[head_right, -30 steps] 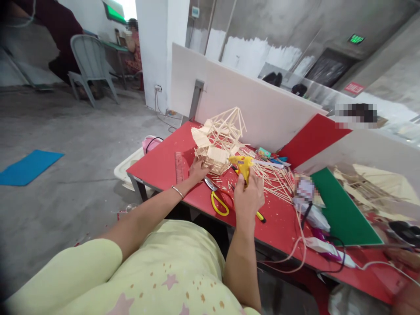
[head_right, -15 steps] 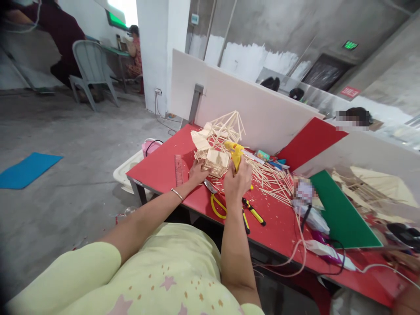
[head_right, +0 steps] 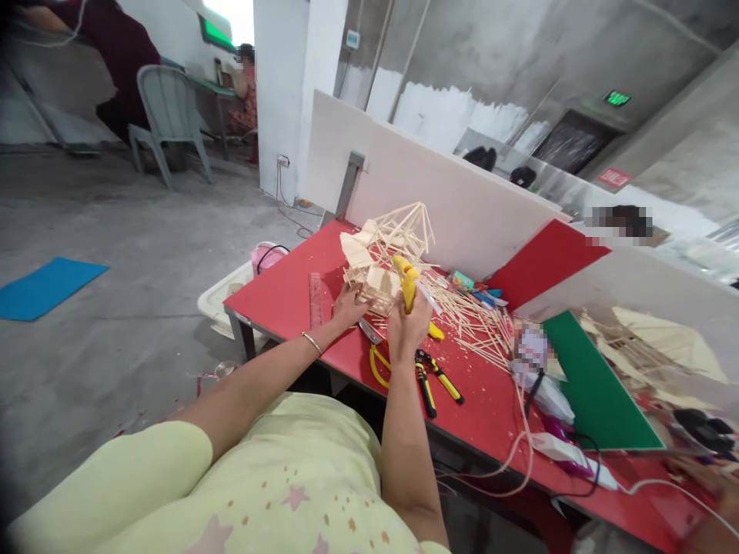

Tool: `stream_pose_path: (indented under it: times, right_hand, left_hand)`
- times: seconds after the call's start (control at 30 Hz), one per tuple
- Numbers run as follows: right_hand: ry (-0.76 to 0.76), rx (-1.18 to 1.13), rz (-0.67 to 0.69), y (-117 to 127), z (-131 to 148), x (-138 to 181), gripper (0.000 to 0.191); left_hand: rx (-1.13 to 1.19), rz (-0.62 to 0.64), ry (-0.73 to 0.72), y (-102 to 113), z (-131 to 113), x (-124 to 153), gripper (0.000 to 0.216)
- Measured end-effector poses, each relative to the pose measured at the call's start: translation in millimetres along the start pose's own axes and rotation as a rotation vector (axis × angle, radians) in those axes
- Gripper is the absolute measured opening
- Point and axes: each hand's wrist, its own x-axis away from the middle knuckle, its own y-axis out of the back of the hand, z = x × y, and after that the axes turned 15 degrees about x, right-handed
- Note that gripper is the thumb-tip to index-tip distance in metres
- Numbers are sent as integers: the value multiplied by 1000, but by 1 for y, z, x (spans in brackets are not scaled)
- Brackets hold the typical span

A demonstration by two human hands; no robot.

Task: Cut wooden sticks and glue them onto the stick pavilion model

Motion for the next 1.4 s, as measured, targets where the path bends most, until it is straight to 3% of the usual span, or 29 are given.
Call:
stream_pose_path:
  times: [0.2, 0.4, 0.67, 0.87, 1.07, 1.4]
  right_hand:
    - [28, -115, 107, -8, 9, 7, 46]
    - [-4, -124, 90, 4, 16, 13, 50]
    - [-101, -118, 76, 28, 4, 19, 54]
    - [-138, -124, 35, 30, -1, 32, 49]
    - [-47, -37, 20, 32, -6, 32, 55]
    - [113, 215, 112, 31, 16, -5, 58]
  left_hand:
    - [-25, 32, -21, 9, -5, 5, 66]
    - [-2, 39, -5, 20, -19, 10, 60]
    - [32, 39, -5, 14, -16, 11, 58]
    - [-2, 165, -94, 3, -7, 14, 68]
    - [-14, 286, -203, -9, -6, 22, 83]
    - [-59, 260, -250, -4, -6, 28, 77]
